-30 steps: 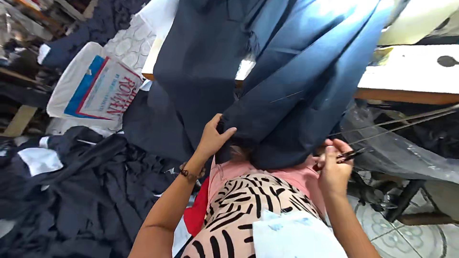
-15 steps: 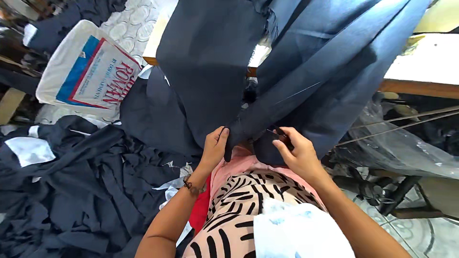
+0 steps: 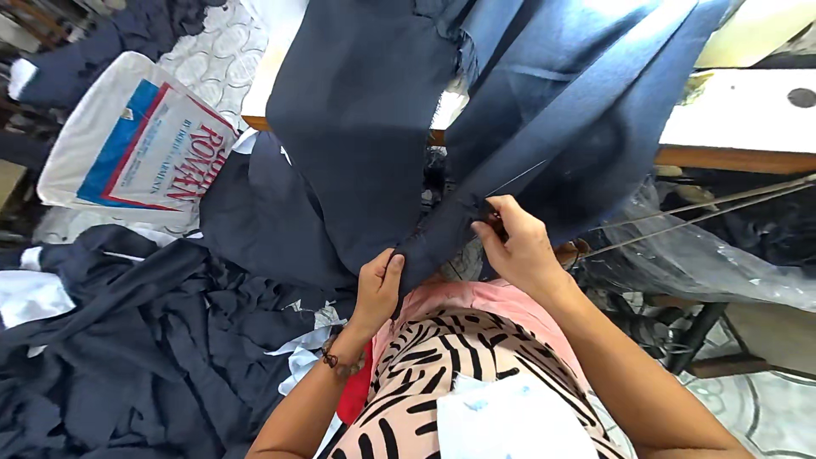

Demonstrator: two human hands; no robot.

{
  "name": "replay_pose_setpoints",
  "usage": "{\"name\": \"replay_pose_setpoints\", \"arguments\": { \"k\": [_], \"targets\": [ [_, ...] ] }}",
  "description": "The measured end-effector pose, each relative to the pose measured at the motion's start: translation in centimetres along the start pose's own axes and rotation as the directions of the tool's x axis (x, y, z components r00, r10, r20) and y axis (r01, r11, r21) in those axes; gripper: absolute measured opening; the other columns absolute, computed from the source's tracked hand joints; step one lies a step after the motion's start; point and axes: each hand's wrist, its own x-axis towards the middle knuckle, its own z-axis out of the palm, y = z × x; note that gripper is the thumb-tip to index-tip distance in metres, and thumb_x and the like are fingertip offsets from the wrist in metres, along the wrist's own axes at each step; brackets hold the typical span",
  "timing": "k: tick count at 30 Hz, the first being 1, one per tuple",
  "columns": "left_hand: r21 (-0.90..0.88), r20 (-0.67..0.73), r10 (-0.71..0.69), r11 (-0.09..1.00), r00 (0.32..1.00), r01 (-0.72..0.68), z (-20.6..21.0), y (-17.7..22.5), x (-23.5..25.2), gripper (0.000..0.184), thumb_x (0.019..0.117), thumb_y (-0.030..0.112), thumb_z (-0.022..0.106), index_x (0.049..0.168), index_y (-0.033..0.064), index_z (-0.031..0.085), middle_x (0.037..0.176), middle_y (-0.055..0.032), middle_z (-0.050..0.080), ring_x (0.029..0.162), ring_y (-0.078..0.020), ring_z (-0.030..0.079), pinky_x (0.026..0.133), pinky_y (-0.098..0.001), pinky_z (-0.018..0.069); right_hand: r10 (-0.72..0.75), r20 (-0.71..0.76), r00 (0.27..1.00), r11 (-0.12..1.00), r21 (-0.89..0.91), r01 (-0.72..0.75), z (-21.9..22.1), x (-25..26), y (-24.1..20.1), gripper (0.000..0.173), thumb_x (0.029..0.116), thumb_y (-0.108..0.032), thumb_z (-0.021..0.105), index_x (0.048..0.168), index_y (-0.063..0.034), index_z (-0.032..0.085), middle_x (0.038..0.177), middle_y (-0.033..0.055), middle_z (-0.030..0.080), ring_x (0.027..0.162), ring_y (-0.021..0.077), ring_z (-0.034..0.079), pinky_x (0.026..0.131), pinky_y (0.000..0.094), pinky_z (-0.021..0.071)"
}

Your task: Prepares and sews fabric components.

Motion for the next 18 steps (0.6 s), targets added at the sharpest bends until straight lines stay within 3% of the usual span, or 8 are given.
{"name": "replay_pose_setpoints", "arguments": {
  "k": [4, 7, 10, 12, 14, 16, 18],
  "targets": [
    [-0.012, -0.006, -0.031, 0.999, 1.0, 0.031, -0.1, 0.2, 0.2, 0.032, 0.1074, 0.014, 0.04, 0.083, 0.0076, 0.06, 0.064, 0.0112, 0.053, 0.06, 0.0078, 0.055, 0.06, -0.0117, 0.0483, -0.12, 0.111, 0.986, 0.993, 0.0, 0.121, 1.2, -1.0, -1.1, 0.021, 0.0939, -0.015, 0.063, 0.106, 0.001, 0.068, 0.087, 0.0106, 0.069, 0.069, 0.0217, 0.068, 0.061, 0.0399, 0.0573],
    [-0.02, -0.004, -0.039, 0.999, 0.999, 0.038, -0.2, 0.2, 0.1, 0.033, 0.1079, 0.014, 0.04, 0.085, 0.007, 0.062, 0.065, 0.011, 0.056, 0.062, 0.0074, 0.057, 0.061, -0.0125, 0.0505, -0.06, 0.1, 0.993, 0.998, 0.023, 0.058, 1.1, -0.4, -0.2, 0.023, 0.0969, -0.013, 0.062, 0.112, 0.0042, 0.065, 0.085, 0.0132, 0.068, 0.069, 0.0246, 0.067, 0.061, 0.0431, 0.0569],
    [-0.007, 0.003, -0.046, 0.999, 0.999, 0.046, -0.2, 0.1, 0.1, 0.033, 0.1067, 0.013, 0.04, 0.082, 0.0059, 0.061, 0.065, 0.0107, 0.055, 0.061, 0.0078, 0.056, 0.06, -0.0122, 0.0492, 0.056, -0.031, 0.998, 0.997, 0.049, -0.054, -0.5, 1.0, 1.3, 0.023, 0.1033, -0.013, 0.055, 0.115, 0.0051, 0.06, 0.082, 0.0135, 0.064, 0.067, 0.0199, 0.062, 0.063, 0.0363, 0.0541],
    [-0.009, 0.006, -0.036, 0.999, 0.999, 0.036, -0.1, 0.0, 0.1, 0.033, 0.1063, 0.012, 0.041, 0.081, 0.006, 0.061, 0.065, 0.0114, 0.056, 0.061, 0.0084, 0.056, 0.061, -0.0117, 0.0491, 0.09, -0.131, 0.987, 0.992, 0.096, -0.078, -1.6, 1.2, 1.9, 0.022, 0.1068, -0.013, 0.049, 0.113, 0.0047, 0.06, 0.077, 0.0084, 0.058, 0.062, 0.0105, 0.054, 0.059, 0.0245, 0.048],
    [-0.019, 0.005, -0.022, 1.0, 1.0, 0.023, 0.0, 0.0, 0.2, 0.033, 0.107, 0.011, 0.04, 0.083, 0.0052, 0.062, 0.066, 0.0117, 0.058, 0.063, 0.009, 0.057, 0.062, -0.0113, 0.0503, 0.113, -0.208, 0.972, 0.985, 0.155, -0.081, -2.4, 0.4, 2.1, 0.022, 0.1073, -0.014, 0.048, 0.112, 0.0039, 0.06, 0.077, 0.004, 0.056, 0.061, 0.0044, 0.051, 0.058, 0.0193, 0.0457],
    [-0.019, -0.004, -0.002, 1.0, 1.0, 0.002, 0.1, 0.1, 0.2, 0.032, 0.1065, 0.01, 0.041, 0.085, 0.0024, 0.063, 0.069, 0.0111, 0.06, 0.066, 0.0096, 0.059, 0.065, -0.0109, 0.0515, 0.174, -0.311, 0.934, 0.971, 0.213, -0.11, -3.3, -1.2, 2.9, 0.019, 0.1045, -0.016, 0.055, 0.113, 0.0007, 0.057, 0.082, 0.0007, 0.059, 0.064, 0.0006, 0.054, 0.059, 0.0178, 0.0491],
    [-0.009, -0.012, 0.023, 1.0, 1.0, -0.023, 0.2, 0.3, 0.3, 0.031, 0.1058, 0.01, 0.042, 0.086, 0.0015, 0.064, 0.071, 0.0123, 0.061, 0.068, 0.0115, 0.059, 0.066, -0.0097, 0.0513, 0.31, -0.44, 0.843, 0.938, 0.284, -0.197, -4.8, -3.1, 5.0, 0.022, 0.0986, -0.022, 0.067, 0.112, -0.0101, 0.054, 0.081, -0.0072, 0.056, 0.061, -0.0029, 0.051, 0.055, 0.015, 0.0471]
  ]
}}
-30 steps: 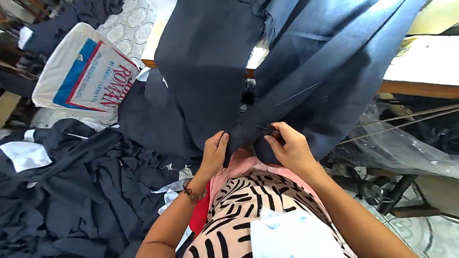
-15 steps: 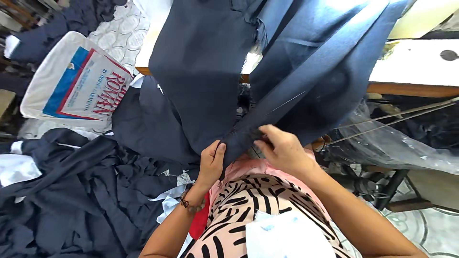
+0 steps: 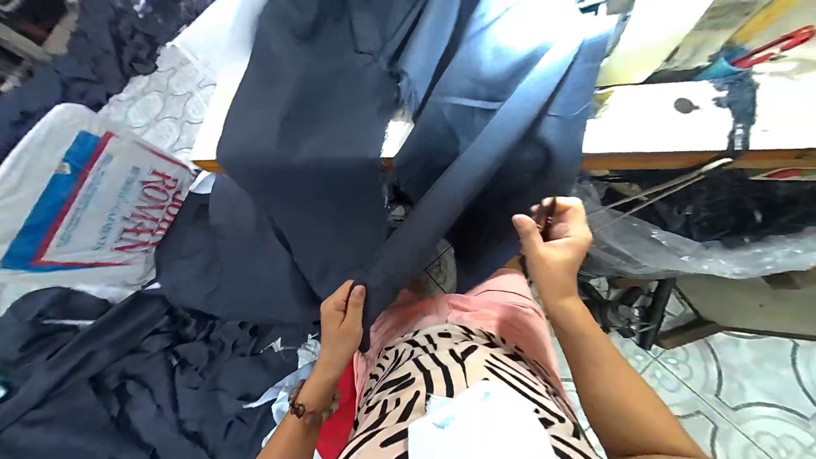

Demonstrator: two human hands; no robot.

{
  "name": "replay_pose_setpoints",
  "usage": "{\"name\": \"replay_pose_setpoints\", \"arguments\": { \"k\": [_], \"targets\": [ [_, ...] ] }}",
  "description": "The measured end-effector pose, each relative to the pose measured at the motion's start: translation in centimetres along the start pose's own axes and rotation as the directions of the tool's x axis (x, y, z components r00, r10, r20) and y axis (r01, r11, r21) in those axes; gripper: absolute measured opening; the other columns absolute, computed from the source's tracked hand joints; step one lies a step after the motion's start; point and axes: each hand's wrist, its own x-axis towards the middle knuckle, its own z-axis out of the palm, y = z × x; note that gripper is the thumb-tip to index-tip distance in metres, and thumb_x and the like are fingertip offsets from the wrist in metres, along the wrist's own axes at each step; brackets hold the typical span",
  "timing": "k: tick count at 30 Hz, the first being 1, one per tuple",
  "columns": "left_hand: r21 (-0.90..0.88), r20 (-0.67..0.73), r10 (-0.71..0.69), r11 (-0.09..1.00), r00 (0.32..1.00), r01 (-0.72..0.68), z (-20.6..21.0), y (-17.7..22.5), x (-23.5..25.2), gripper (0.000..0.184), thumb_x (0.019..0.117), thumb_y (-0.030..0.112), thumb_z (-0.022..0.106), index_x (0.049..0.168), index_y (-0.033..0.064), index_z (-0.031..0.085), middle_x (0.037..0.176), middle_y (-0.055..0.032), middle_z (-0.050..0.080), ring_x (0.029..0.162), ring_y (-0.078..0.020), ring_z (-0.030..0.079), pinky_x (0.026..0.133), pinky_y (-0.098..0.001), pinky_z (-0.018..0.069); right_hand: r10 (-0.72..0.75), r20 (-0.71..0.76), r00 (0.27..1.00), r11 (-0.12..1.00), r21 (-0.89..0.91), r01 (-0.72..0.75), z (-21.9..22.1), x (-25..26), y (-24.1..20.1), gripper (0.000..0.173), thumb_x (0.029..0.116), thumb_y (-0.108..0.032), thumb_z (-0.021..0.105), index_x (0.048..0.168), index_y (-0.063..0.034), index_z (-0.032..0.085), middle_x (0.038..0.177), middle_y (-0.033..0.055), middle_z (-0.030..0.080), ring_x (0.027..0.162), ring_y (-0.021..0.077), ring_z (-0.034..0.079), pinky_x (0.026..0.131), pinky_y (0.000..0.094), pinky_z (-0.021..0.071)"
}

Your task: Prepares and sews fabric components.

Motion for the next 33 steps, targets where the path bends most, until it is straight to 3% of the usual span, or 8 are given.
{"name": "replay_pose_setpoints", "arguments": {
  "k": [3, 6, 10, 14, 18, 24, 29, 33],
  "targets": [
    [-0.016, 0.008, 0.034, 0.999, 0.999, -0.034, 0.3, 0.3, -0.1, 0.025, 0.1031, 0.023, 0.055, 0.091, 0.0045, 0.068, 0.079, 0.0161, 0.067, 0.076, 0.0129, 0.063, 0.072, -0.01, 0.0547, 0.236, -0.272, 0.933, 0.971, 0.097, -0.217, -2.8, 0.6, 3.9, 0.033, 0.0883, -0.021, 0.077, 0.111, -0.0141, 0.054, 0.071, -0.0128, 0.05, 0.051, -0.0039, 0.045, 0.047, 0.0142, 0.043],
    [-0.05, 0.05, 0.095, 0.994, 0.994, -0.092, 0.8, 0.4, 0.1, 0.022, 0.0985, 0.033, 0.064, 0.091, 0.0139, 0.072, 0.085, 0.019, 0.071, 0.081, 0.0118, 0.066, 0.075, -0.0116, 0.0569, 0.446, -0.19, 0.874, 0.895, 0.085, -0.438, -3.6, 0.8, 6.2, 0.073, 0.085, -0.022, 0.082, 0.146, -0.0036, 0.046, 0.109, 0.009, 0.064, 0.077, 0.0106, 0.06, 0.064, 0.0297, 0.0541],
    [-0.068, 0.152, 0.201, 0.979, 0.968, -0.192, 0.5, 2.9, 0.9, 0.023, 0.1034, 0.036, 0.057, 0.093, 0.023, 0.072, 0.088, 0.0206, 0.07, 0.082, 0.0127, 0.064, 0.075, -0.0094, 0.0544, 0.688, 0.002, 0.726, 0.704, 0.245, -0.667, -1.1, -0.4, 6.2, 0.025, 0.0992, -0.012, 0.064, 0.121, -0.0018, 0.059, 0.083, 0.0026, 0.06, 0.056, 0.007, 0.052, 0.05, 0.0262, 0.0489],
    [-0.248, 0.369, 0.378, 0.921, 0.849, -0.302, -1.7, 10.3, 1.6, 0.023, 0.107, 0.038, 0.052, 0.109, 0.0261, 0.072, 0.105, 0.0219, 0.07, 0.102, 0.0121, 0.062, 0.09, -0.0107, 0.0504, 0.574, 0.54, 0.616, 0.437, 0.434, -0.788, -0.7, -4.0, -0.9, 0.009, 0.1041, -0.015, 0.045, 0.107, -0.0131, 0.053, 0.058, -0.0095, 0.053, 0.042, -0.0005, 0.045, 0.044, 0.0171, 0.0443],
    [-0.428, 0.505, 0.508, 0.85, 0.698, -0.309, -0.1, 13.8, 2.5, 0.023, 0.107, 0.027, 0.055, 0.105, 0.0084, 0.069, 0.099, 0.0066, 0.069, 0.098, 0.0072, 0.062, 0.088, -0.0098, 0.0486, 0.757, 0.44, 0.483, 0.22, 0.525, -0.823, -2.7, -4.7, -1.6, 0.011, 0.1107, -0.016, 0.042, 0.102, -0.0116, 0.047, 0.056, -0.0071, 0.046, 0.041, 0.0004, 0.041, 0.042, 0.0155, 0.0419],
    [-0.476, 0.676, 0.53, 0.845, 0.513, -0.245, 3.4, 12.9, 2.7, 0.026, 0.1076, 0.021, 0.053, 0.115, 0.0025, 0.069, 0.095, -0.0053, 0.068, 0.093, -0.0006, 0.064, 0.086, -0.0108, 0.049, 0.68, 0.489, 0.546, 0.214, 0.58, -0.786, -4.7, -6.7, -5.1, 0.026, 0.1098, -0.014, 0.032, 0.093, -0.0165, 0.052, 0.049, -0.0089, 0.051, 0.039, -0.0001, 0.048, 0.043, 0.0152, 0.0458],
    [-0.285, 0.803, 0.423, 0.891, 0.42, -0.353, 6.9, 10.5, 0.9, 0.025, 0.1008, 0.01, 0.059, 0.121, 0.0049, 0.073, 0.09, -0.0091, 0.07, 0.081, -0.0101, 0.065, 0.076, -0.0176, 0.053, 0.436, 0.202, 0.877, 0.728, 0.494, -0.476, -4.1, -8.5, -5.8, 0.02, 0.1051, -0.009, 0.041, 0.1, -0.0218, 0.056, 0.074, -0.0224, 0.061, 0.062, -0.0122, 0.056, 0.059, 0.0093, 0.0497],
    [-0.117, 0.864, 0.343, 0.848, 0.367, -0.518, 9.4, 8.7, 0.7, 0.03, 0.0973, 0.008, 0.059, 0.122, 0.0089, 0.074, 0.088, -0.0083, 0.07, 0.068, -0.0182, 0.068, 0.057, -0.0328, 0.0562, 0.362, 0.119, 0.924, 0.824, 0.422, -0.377, -4.0, -9.3, -3.8, 0.023, 0.1107, -0.022, 0.04, 0.105, -0.0201, 0.063, 0.095, -0.0205, 0.069, 0.093, -0.0092, 0.065, 0.085, 0.0165, 0.0555]
  ]
}}
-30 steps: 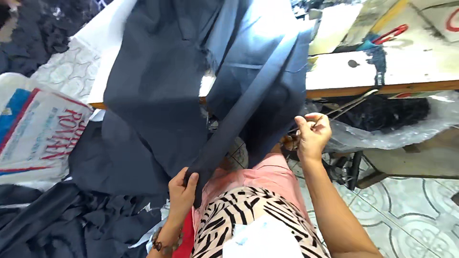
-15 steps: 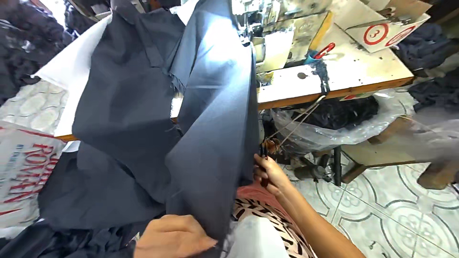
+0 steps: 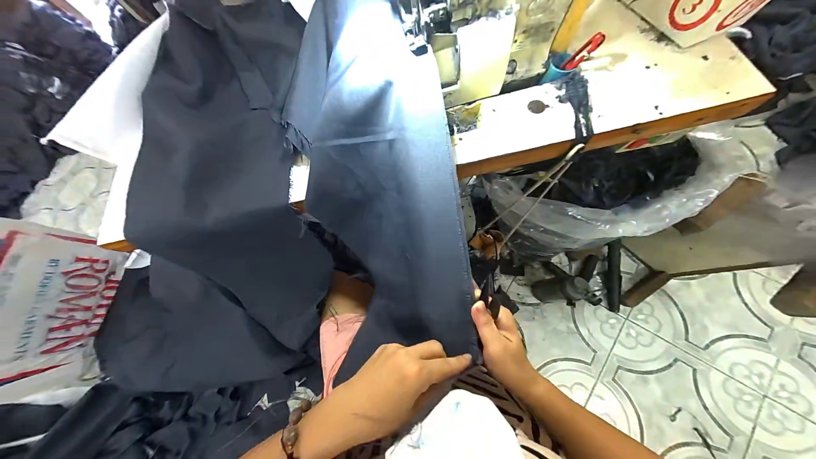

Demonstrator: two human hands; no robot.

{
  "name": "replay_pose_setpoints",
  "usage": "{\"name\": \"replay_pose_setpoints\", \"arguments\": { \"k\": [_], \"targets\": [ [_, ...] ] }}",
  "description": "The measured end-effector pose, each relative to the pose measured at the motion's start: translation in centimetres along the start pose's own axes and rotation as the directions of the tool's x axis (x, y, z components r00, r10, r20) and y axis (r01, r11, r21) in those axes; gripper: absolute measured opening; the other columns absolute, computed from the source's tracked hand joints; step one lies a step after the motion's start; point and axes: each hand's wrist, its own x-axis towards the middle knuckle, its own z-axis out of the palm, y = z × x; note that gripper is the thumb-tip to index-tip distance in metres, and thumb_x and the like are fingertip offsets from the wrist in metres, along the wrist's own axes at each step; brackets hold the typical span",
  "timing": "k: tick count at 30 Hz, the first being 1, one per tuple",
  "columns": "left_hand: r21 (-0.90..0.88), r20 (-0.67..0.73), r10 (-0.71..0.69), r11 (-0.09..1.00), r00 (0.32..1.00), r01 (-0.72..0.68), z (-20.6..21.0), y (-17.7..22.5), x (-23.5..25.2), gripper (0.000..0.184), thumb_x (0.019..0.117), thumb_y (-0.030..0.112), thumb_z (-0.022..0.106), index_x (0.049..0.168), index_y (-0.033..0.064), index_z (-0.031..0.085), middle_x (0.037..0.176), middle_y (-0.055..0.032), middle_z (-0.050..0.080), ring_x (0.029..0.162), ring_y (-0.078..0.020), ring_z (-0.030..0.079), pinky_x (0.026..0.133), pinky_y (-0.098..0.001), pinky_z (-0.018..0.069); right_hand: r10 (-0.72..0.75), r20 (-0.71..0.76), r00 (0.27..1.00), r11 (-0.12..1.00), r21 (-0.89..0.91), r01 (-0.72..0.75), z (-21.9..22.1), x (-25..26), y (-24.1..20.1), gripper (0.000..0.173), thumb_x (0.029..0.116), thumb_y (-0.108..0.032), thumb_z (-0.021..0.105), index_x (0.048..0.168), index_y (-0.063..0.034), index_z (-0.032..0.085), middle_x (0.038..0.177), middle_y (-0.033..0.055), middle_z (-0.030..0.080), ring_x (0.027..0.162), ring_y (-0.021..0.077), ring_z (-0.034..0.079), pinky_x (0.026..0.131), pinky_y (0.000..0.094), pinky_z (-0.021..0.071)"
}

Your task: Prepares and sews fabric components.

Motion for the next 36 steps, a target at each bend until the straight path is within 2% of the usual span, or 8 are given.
{"name": "replay_pose_setpoints", "arguments": {
  "k": [9, 11, 13, 16, 19, 25, 32, 36],
  "targets": [
    [-0.179, 0.295, 0.125, 0.981, 0.947, -0.074, -3.0, -2.1, 4.3, 0.02, 0.0925, 0.001, 0.064, 0.109, 0.0035, 0.076, 0.097, -0.0112, 0.074, 0.081, -0.0243, 0.072, 0.07, -0.0432, 0.0598, -0.009, 0.175, 0.984, 0.994, -0.109, 0.028, -2.4, 1.1, -0.5, 0.012, 0.1002, -0.013, 0.056, 0.1, -0.0109, 0.068, 0.087, -0.0159, 0.071, 0.081, -0.0106, 0.065, 0.075, 0.0128, 0.0559],
    [-0.031, 0.158, 0.081, 0.997, 0.984, -0.077, -8.1, -3.2, 7.4, 0.022, 0.0968, 0.019, 0.066, 0.114, 0.0091, 0.077, 0.098, -0.0064, 0.075, 0.086, -0.0175, 0.071, 0.076, -0.0393, 0.0601, 0.063, 0.176, 0.982, 0.998, -0.038, -0.057, -2.9, 1.8, 0.0, 0.01, 0.0996, -0.016, 0.059, 0.097, -0.0197, 0.068, 0.084, -0.0179, 0.07, 0.077, -0.0088, 0.065, 0.071, 0.0148, 0.056],
    [0.345, -0.109, -0.026, 0.936, 0.994, 0.063, -14.3, -5.2, 11.7, 0.039, 0.1037, 0.037, 0.055, 0.133, 0.0134, 0.067, 0.127, -0.0061, 0.07, 0.117, -0.0195, 0.067, 0.097, -0.0445, 0.0563, 0.103, 0.184, 0.978, 0.993, 0.033, -0.111, -3.0, 3.2, 0.2, 0.01, 0.0997, -0.021, 0.061, 0.099, -0.0261, 0.07, 0.086, -0.0181, 0.072, 0.078, -0.0066, 0.067, 0.072, 0.0173, 0.0577],
    [0.611, -0.284, -0.333, 0.66, 0.899, 0.437, -22.0, -9.6, 17.6, 0.071, 0.1041, 0.062, 0.032, 0.156, 0.015, 0.046, 0.154, -0.0135, 0.051, 0.144, -0.0401, 0.045, 0.112, -0.0726, 0.0276, 0.133, 0.179, 0.975, 0.986, 0.08, -0.149, -2.5, 6.0, 0.3, 0.01, 0.0973, -0.022, 0.062, 0.093, -0.0278, 0.068, 0.079, -0.0173, 0.07, 0.07, -0.0064, 0.065, 0.066, 0.0164, 0.0558],
    [0.664, -0.181, -0.561, 0.536, 0.808, 0.521, -26.6, -11.0, 21.6, 0.101, 0.0902, 0.083, 0.041, 0.158, 0.008, 0.039, 0.158, -0.0184, 0.045, 0.142, -0.0446, 0.044, 0.109, -0.0731, 0.0314, 0.211, 0.188, 0.959, 0.96, 0.144, -0.24, -1.8, 9.4, -0.3, 0.016, 0.0962, -0.016, 0.056, 0.083, -0.0257, 0.058, 0.059, -0.0163, 0.057, 0.045, -0.0069, 0.048, 0.042, 0.0126, 0.042],
    [0.639, -0.099, -0.721, 0.482, 0.686, 0.599, -29.7, -14.6, 25.9, 0.142, 0.0652, 0.09, 0.066, 0.164, 0.0042, 0.011, 0.17, -0.0204, 0.016, 0.15, -0.0389, 0.035, 0.114, -0.0628, 0.0352, 0.162, 0.212, 0.964, 0.955, 0.211, -0.207, -1.0, 15.8, -0.6, 0.025, 0.0983, -0.013, 0.055, 0.078, -0.0263, 0.058, 0.055, -0.0155, 0.053, 0.042, -0.0065, 0.045, 0.041, 0.012, 0.0393],
    [0.694, -0.197, -0.759, 0.339, 0.62, 0.636, -32.4, -17.4, 30.2, 0.125, 0.0784, 0.086, 0.058, 0.165, 0.0068, 0.015, 0.168, -0.0177, 0.025, 0.15, -0.0405, 0.034, 0.111, -0.0713, 0.0328, 0.124, 0.144, 0.982, 0.969, 0.195, -0.151, 1.3, 21.8, -3.0, 0.029, 0.1, -0.006, 0.046, 0.075, -0.0197, 0.052, 0.053, -0.0123, 0.051, 0.041, -0.0021, 0.046, 0.042, 0.016, 0.0443],
    [0.567, -0.297, -0.697, 0.421, 0.652, 0.708, -32.2, -18.0, 30.6, 0.115, 0.0848, 0.078, 0.06, 0.164, 0.0058, 0.019, 0.166, -0.0195, 0.029, 0.149, -0.0407, 0.036, 0.113, -0.0696, 0.032, 0.158, 0.059, 0.986, 0.971, 0.174, -0.166, 2.5, 24.1, -4.4, 0.033, 0.1021, -0.003, 0.044, 0.072, -0.0157, 0.052, 0.049, -0.0084, 0.05, 0.039, -0.0008, 0.045, 0.041, 0.0149, 0.0408]
  ]
}}
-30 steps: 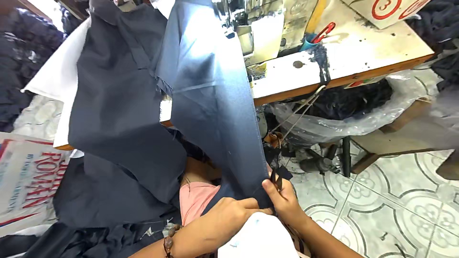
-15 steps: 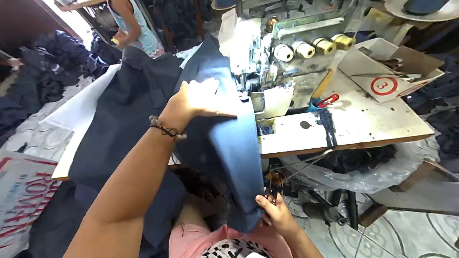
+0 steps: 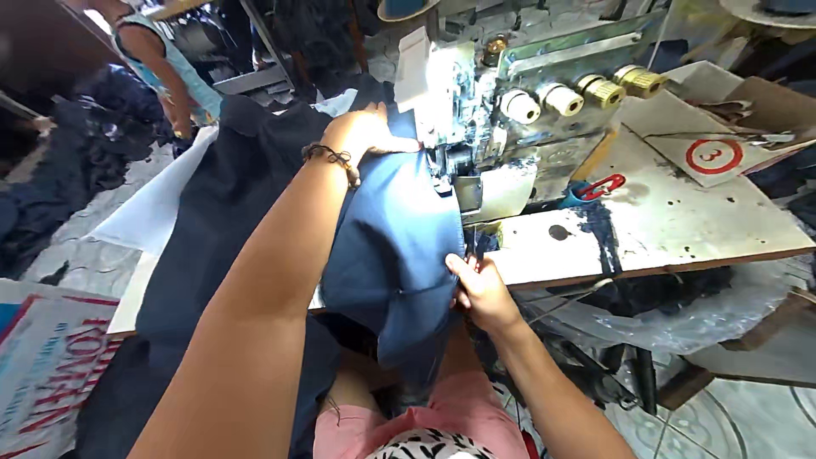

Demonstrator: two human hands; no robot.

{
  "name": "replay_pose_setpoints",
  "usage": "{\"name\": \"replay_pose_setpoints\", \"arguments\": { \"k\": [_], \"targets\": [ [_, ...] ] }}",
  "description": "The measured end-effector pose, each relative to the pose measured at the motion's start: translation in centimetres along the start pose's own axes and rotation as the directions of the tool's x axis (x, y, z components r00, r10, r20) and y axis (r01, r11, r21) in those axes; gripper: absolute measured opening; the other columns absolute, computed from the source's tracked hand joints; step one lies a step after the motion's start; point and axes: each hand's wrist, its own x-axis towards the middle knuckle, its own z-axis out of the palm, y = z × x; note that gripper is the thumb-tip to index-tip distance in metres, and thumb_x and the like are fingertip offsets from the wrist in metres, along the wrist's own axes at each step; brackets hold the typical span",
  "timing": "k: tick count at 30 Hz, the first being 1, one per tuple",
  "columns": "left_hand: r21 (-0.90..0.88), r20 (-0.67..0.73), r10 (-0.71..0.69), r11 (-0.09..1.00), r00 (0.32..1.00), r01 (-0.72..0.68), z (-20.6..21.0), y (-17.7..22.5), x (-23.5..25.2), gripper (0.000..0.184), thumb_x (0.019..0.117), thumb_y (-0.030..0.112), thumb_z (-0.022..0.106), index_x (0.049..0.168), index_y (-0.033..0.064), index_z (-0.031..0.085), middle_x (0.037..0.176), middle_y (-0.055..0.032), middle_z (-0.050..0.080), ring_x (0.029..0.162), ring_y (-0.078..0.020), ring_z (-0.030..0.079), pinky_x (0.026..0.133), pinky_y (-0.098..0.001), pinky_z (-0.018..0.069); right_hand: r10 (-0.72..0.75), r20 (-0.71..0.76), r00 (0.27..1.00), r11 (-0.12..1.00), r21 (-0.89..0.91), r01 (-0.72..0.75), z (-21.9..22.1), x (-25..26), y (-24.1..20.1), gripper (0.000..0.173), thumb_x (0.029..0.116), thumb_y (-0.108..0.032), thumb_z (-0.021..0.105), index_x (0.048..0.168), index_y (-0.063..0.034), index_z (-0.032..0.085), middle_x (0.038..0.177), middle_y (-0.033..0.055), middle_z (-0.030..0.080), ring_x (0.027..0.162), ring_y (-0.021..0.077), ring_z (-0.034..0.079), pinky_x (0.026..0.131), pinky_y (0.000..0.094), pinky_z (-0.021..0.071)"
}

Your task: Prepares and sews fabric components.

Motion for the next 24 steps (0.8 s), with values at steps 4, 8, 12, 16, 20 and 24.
{"name": "replay_pose_setpoints", "arguments": {
  "k": [4, 8, 12, 16, 20, 24],
  "targets": [
    [-0.175, -0.492, 0.103, 0.961, 0.864, -0.214, 2.8, 0.7, -4.0, 0.071, 0.0915, 0.045, 0.073, 0.148, 0.0076, 0.052, 0.149, -0.0203, 0.052, 0.136, -0.0439, 0.049, 0.108, -0.0691, 0.0347, 0.012, -0.093, 0.996, 0.999, -0.046, -0.016, 0.6, 1.4, -0.1, 0.027, 0.1052, -0.01, 0.05, 0.078, -0.0143, 0.049, 0.05, -0.0067, 0.047, 0.038, 0.001, 0.041, 0.04, 0.0166, 0.0402],
    [-0.11, -0.695, 0.35, 0.811, 0.628, -0.574, 8.8, 1.8, -16.0, 0.03, 0.1015, 0.03, 0.059, 0.114, 0.0053, 0.071, 0.107, -0.0131, 0.071, 0.102, -0.031, 0.067, 0.09, -0.0531, 0.0499, -0.03, -0.057, 0.998, 0.999, -0.018, 0.029, 0.6, -0.8, 0.4, 0.019, 0.1026, -0.006, 0.052, 0.085, -0.0113, 0.055, 0.05, -0.0059, 0.049, 0.039, 0.0025, 0.045, 0.041, 0.019, 0.0462],
    [-0.206, -0.581, 0.453, 0.722, 0.676, -0.661, 18.2, 2.1, -25.2, 0.069, 0.0779, 0.065, 0.076, 0.121, 0.0113, 0.072, 0.117, -0.0116, 0.07, 0.109, -0.03, 0.066, 0.094, -0.054, 0.052, -0.011, -0.065, 0.998, 0.992, -0.125, 0.003, -0.2, -6.6, 3.6, 0.009, 0.098, -0.005, 0.054, 0.093, -0.0076, 0.061, 0.063, -0.0057, 0.059, 0.046, 0.0012, 0.051, 0.045, 0.0181, 0.046],
    [-0.158, -0.638, 0.469, 0.696, 0.61, -0.7, 23.8, 2.5, -28.8, 0.07, 0.0765, 0.051, 0.084, 0.133, 0.0141, 0.065, 0.133, -0.0127, 0.065, 0.121, -0.0311, 0.061, 0.1, -0.0505, 0.0485, 0.055, -0.101, 0.993, 0.995, -0.077, -0.063, -0.2, -11.5, 5.8, 0.012, 0.101, -0.004, 0.049, 0.094, -0.0084, 0.057, 0.059, -0.0091, 0.054, 0.044, -0.0002, 0.048, 0.045, 0.0173, 0.0479],
    [-0.187, -0.712, 0.449, 0.62, 0.54, -0.762, 23.5, 3.0, -28.3, 0.027, 0.0906, 0.021, 0.074, 0.116, 0.0134, 0.076, 0.119, -0.0062, 0.073, 0.109, -0.0213, 0.068, 0.095, -0.0432, 0.0503, 0.008, -0.147, 0.989, 0.997, -0.07, -0.019, -0.4, -12.7, 5.6, 0.024, 0.1001, 0.001, 0.043, 0.083, -0.0125, 0.055, 0.052, -0.0105, 0.05, 0.04, -0.001, 0.045, 0.044, 0.0161, 0.0454],
    [-0.158, -0.708, 0.475, 0.615, 0.523, -0.772, 21.6, 3.7, -27.7, 0.027, 0.0885, 0.018, 0.072, 0.115, 0.013, 0.077, 0.111, -0.0044, 0.075, 0.103, -0.021, 0.068, 0.093, -0.0441, 0.0501, -0.047, -0.126, 0.991, 0.995, -0.093, 0.035, -1.0, -12.8, 5.0, 0.025, 0.0999, -0.001, 0.043, 0.083, -0.013, 0.056, 0.052, -0.011, 0.05, 0.04, -0.0015, 0.045, 0.043, 0.0152, 0.0441]
  ]
}}
